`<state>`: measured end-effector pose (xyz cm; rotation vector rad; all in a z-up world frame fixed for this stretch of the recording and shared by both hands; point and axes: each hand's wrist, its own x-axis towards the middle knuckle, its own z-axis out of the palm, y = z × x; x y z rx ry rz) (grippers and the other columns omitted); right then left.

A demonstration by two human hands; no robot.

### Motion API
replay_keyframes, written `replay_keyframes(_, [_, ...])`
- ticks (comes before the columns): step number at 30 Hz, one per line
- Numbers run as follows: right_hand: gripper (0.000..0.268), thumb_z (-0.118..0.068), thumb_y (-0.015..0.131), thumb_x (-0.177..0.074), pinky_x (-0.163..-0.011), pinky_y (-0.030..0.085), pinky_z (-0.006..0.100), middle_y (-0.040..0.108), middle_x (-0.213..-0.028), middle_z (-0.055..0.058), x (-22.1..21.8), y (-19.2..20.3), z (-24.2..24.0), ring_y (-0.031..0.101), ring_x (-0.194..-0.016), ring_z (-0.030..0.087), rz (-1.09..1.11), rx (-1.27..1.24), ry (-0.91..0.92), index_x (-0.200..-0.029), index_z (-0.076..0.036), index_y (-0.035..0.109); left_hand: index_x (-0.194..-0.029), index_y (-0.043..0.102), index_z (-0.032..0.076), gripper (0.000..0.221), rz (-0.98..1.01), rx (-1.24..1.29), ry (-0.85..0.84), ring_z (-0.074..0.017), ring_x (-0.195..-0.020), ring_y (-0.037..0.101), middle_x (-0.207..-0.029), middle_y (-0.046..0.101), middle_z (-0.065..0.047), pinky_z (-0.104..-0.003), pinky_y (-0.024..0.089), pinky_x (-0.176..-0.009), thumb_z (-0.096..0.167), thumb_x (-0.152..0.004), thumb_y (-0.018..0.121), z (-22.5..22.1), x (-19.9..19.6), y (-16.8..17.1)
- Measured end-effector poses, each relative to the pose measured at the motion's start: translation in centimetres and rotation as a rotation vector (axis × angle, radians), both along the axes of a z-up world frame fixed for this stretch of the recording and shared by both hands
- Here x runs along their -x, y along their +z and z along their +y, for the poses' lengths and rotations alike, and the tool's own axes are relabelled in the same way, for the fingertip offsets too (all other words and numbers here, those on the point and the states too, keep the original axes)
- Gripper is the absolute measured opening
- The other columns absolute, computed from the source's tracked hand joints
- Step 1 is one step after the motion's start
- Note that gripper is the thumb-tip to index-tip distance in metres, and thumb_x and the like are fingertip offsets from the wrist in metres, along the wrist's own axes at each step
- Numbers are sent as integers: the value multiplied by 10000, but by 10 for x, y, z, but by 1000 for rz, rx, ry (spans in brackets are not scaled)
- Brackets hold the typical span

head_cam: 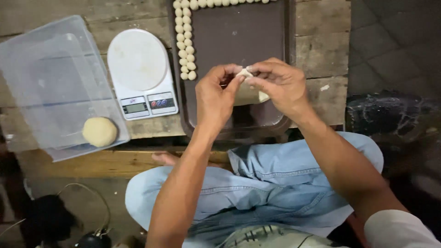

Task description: The person is pinching off small pieces of dough from a larger roll and rolling them into small balls between their palms, then placing them on a tray.

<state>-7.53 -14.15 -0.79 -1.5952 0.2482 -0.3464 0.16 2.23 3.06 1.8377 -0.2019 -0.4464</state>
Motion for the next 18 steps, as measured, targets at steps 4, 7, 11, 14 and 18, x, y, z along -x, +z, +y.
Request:
replay_keyframes(4, [221, 55, 788, -911, -665, 694, 319, 719, -965, 190, 6, -12, -18, 767, -792, 228, 180, -272, -47, -1111, 89, 701, -1061, 799, 111, 207, 269, 275, 37, -88, -841, 718, -989, 782, -67, -257, 642, -755, 111, -858, 838, -11, 2, -19])
replay_keyframes(7, [172, 64, 745, -912, -644, 700, 334, 723, -985, 202, 6, -20, -29, 777, -787, 254, 215, -501, -52, -1074, 78, 690, -1153, 746, 44, 282, 461, 462, 46, -130, -840, 741, -1008, 777, -116, -275, 677, -775, 89, -882, 813, -15, 0, -24])
replay_keyframes(11, [134, 94, 704, -896, -642, 694, 354, 726, -1043, 224, 7, -30, -44, 772, -792, 262, 241, -642, 53, -1018, 39, 711, -1129, 711, -25, 263, 718, 658, 110, -198, -829, 772, -935, 763, -156, -329, 703, -765, 77, -900, 790, -19, 5, -40])
replay_keyframes(14, [199, 136, 725, -866, -644, 698, 394, 721, -937, 218, 10, -37, -39, 774, -751, 295, 229, -604, -52, -1054, 88, 678, -1131, 745, -14, 267, 695, 572, 135, -219, -823, 781, -943, 770, -174, -363, 712, -755, 136, -914, 785, -22, 3, -33])
replay_keyframes(18, [357, 117, 753, -875, -620, 696, 387, 702, -941, 210, 2, -21, -29, 762, -739, 283, 162, -455, -30, -1215, 84, 652, -1152, 746, -20, 332, 677, 501, 107, -212, -799, 772, -932, 764, -174, -363, 717, -716, 202, -909, 786, -21, 5, -22])
